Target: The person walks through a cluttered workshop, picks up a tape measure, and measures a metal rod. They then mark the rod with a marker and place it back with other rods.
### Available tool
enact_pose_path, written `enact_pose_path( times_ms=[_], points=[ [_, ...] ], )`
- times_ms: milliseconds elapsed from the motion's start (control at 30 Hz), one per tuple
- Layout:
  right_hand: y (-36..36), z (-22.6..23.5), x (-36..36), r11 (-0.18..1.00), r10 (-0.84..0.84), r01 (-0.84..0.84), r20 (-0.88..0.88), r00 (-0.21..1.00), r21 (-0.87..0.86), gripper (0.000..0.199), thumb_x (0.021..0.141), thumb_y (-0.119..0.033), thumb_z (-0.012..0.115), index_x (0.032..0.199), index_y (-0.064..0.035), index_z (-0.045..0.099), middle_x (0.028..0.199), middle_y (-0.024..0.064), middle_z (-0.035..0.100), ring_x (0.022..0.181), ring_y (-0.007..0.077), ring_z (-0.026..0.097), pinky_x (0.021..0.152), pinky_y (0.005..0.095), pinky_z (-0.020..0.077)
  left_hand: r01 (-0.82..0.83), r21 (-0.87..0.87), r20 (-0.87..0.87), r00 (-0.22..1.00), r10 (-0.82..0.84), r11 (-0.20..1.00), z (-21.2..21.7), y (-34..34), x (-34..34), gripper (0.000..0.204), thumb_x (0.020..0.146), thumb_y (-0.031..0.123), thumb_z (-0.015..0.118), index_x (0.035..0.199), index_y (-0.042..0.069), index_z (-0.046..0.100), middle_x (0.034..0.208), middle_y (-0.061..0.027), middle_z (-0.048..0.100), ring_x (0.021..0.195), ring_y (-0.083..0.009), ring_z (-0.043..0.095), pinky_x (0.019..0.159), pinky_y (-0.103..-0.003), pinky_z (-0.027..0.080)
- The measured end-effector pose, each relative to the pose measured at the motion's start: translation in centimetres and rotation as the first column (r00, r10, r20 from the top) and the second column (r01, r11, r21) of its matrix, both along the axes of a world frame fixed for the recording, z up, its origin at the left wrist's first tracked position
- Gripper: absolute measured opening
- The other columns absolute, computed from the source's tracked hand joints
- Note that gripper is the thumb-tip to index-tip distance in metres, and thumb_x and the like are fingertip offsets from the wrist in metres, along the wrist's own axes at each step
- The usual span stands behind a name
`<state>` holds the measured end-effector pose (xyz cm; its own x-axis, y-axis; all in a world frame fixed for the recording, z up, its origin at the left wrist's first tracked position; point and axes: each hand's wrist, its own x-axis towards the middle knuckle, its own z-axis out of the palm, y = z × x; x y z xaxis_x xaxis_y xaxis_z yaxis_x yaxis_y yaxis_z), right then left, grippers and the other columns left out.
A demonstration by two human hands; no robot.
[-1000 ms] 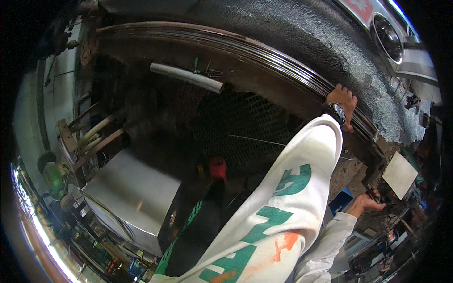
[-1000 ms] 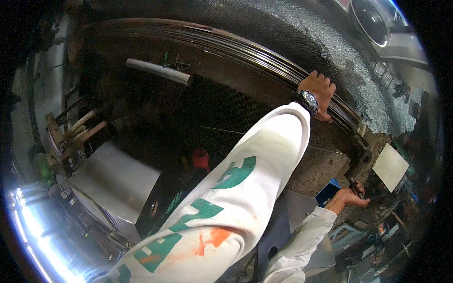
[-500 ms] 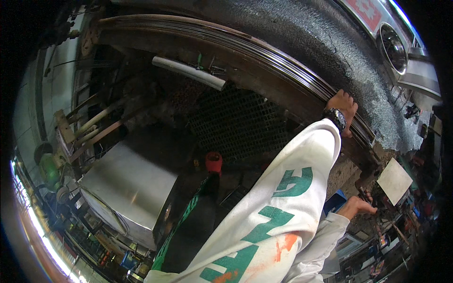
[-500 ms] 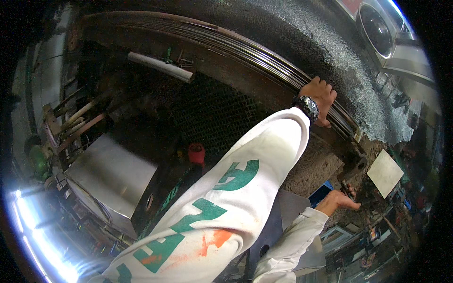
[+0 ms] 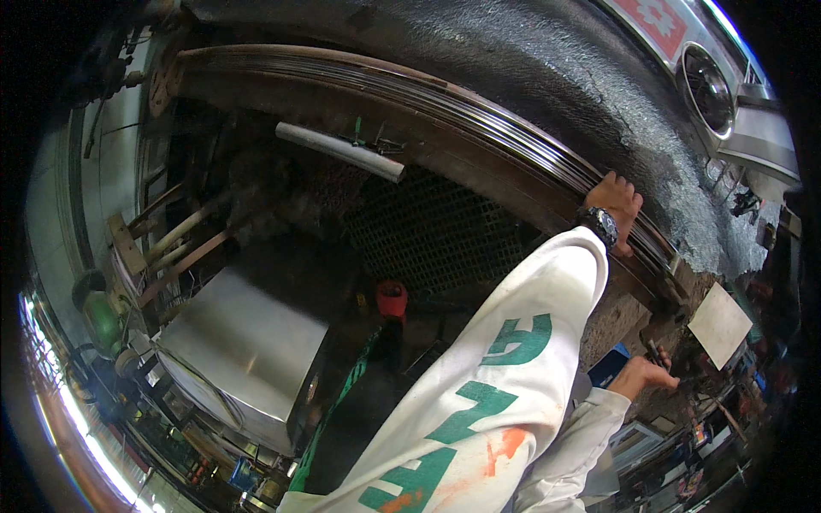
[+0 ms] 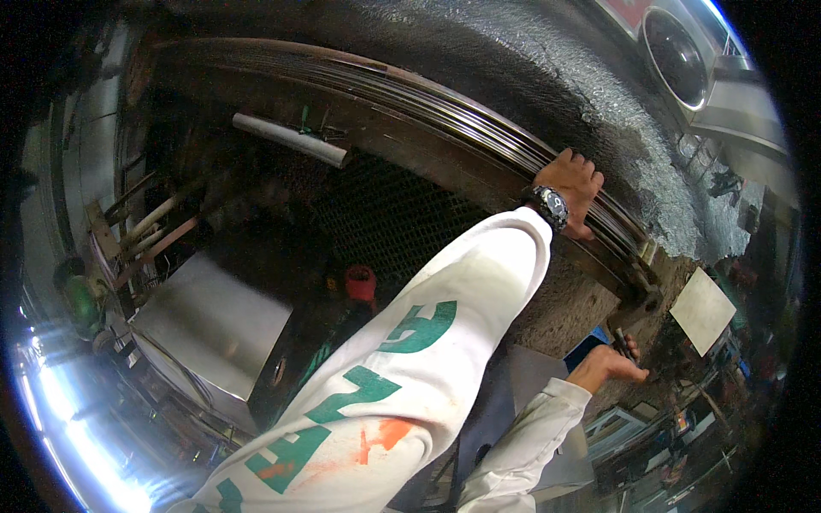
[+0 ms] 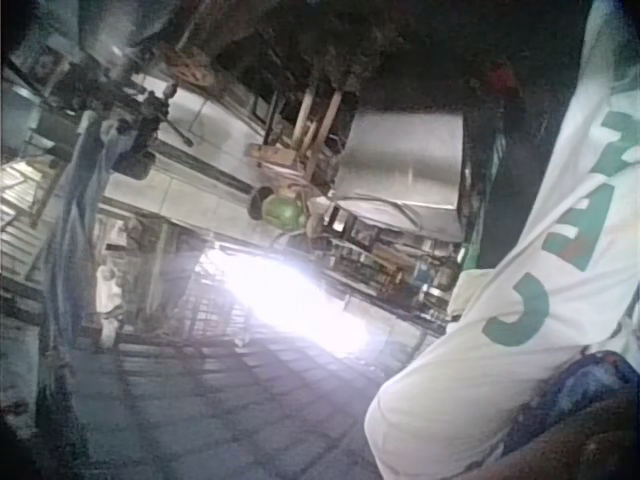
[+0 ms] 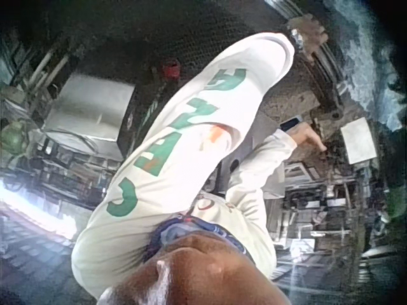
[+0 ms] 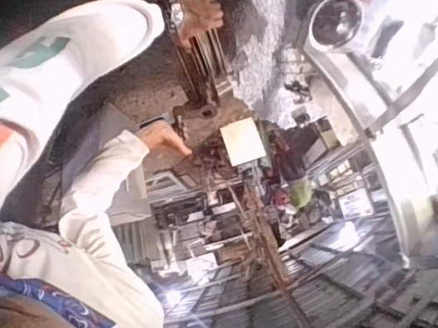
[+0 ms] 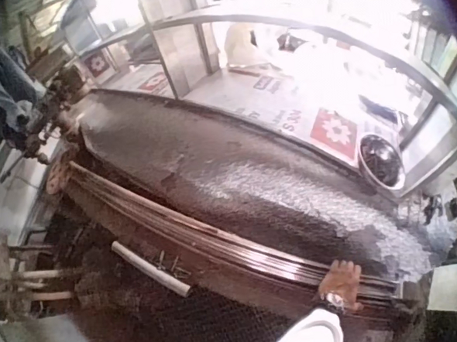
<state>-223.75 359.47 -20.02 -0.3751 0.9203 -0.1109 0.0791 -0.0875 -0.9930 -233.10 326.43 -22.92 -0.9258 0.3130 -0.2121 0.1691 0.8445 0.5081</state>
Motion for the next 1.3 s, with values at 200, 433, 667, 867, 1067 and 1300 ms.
enact_pose_path(
  times_ms=[200, 433, 667, 867, 1067, 1300],
  points=[
    [-2.5, 0.1, -0.1, 0.978, -0.158, 0.16, 0.021, 0.987, -0.133, 0.063, 0.095, -0.067, 0.032, 0.072, -0.0103, 0.048, 0.075, 0.0102, 0.059, 0.077, 0.0275, 0.059, 0.077, 0.0459, 0.0489, 0.008, 0.226, -0.181, 0.983, 0.034, 0.974, -2.3, 0.0, -0.4, 0.068, 0.069, 0.06, 0.083, 0.097, 0.002, 0.063, 0.095, -0.0184, 0.063, 0.095, -0.0362, 0.063, 0.087, -0.051, 0.051],
    [-4.8, 0.7, -0.5, 0.985, -0.091, 0.075, -0.101, 0.991, -0.158, 0.053, 0.097, -0.06, 0.04, 0.075, -0.0112, 0.042, 0.072, 0.0069, 0.049, 0.072, 0.023, 0.052, 0.075, 0.037, 0.0444, 0.084, -0.13, 0.137, 0.988, -0.066, 0.988, 1.9, -0.7, -1.5, 0.088, 0.075, 0.075, 0.069, 0.125, 0.004, 0.055, 0.114, -0.0153, 0.057, 0.11, -0.0316, 0.058, 0.098, -0.045, 0.045],
    [-2.7, 0.6, 1.0, 0.996, 0.004, -0.019, -0.181, 0.983, -0.083, 0.049, 0.1, -0.052, 0.046, 0.077, -0.0091, 0.043, 0.075, 0.0077, 0.05, 0.076, 0.0242, 0.053, 0.079, 0.0419, 0.048, 0.113, -0.112, 0.135, 0.986, -0.098, 0.987, 1.7, 0.4, -2.0, 0.096, 0.074, 0.075, 0.069, 0.132, 0.001, 0.051, 0.122, -0.017, 0.057, 0.117, -0.0347, 0.055, 0.104, -0.047, 0.043],
    [-1.4, 0.6, 1.6, 0.983, 0.146, -0.163, -0.191, 0.971, -0.079, 0.045, 0.103, -0.047, 0.044, 0.082, -0.0075, 0.046, 0.077, 0.0096, 0.051, 0.083, 0.0265, 0.055, 0.083, 0.0447, 0.05, 0.133, -0.178, 0.179, 0.979, -0.101, 0.975, 2.2, 0.5, -2.0, 0.1, 0.074, 0.074, 0.07, 0.137, 0.0, 0.048, 0.127, -0.0156, 0.055, 0.122, -0.0321, 0.052, 0.107, -0.045, 0.041],
    [-1.7, 0.8, 1.7, 0.983, 0.13, -0.147, -0.153, 0.98, -0.108, 0.047, 0.102, -0.051, 0.041, 0.082, -0.0083, 0.044, 0.08, 0.01, 0.051, 0.088, 0.0276, 0.053, 0.087, 0.0445, 0.0455, 0.126, -0.152, 0.081, 0.99, -0.115, 0.98, 1.4, 0.6, -1.6, 0.1, 0.072, 0.073, 0.072, 0.14, 0.005, 0.044, 0.126, -0.0128, 0.053, 0.123, -0.0294, 0.051, 0.109, -0.044, 0.04],
    [-1.9, 0.9, 1.4, 0.979, 0.177, -0.183, -0.07, 0.982, -0.091, 0.047, 0.105, -0.05, 0.036, 0.086, -0.0077, 0.042, 0.086, 0.01, 0.05, 0.091, 0.0266, 0.053, 0.092, 0.0434, 0.0456, 0.208, -0.194, -0.269, 0.929, -0.256, 0.959, 2.3, 1.1, -0.1, 0.09, 0.075, 0.068, 0.074, 0.14, 0.015, 0.041, 0.141, -0.0073, 0.039, 0.14, -0.0271, 0.033, 0.124, -0.046, 0.019]
  ],
)
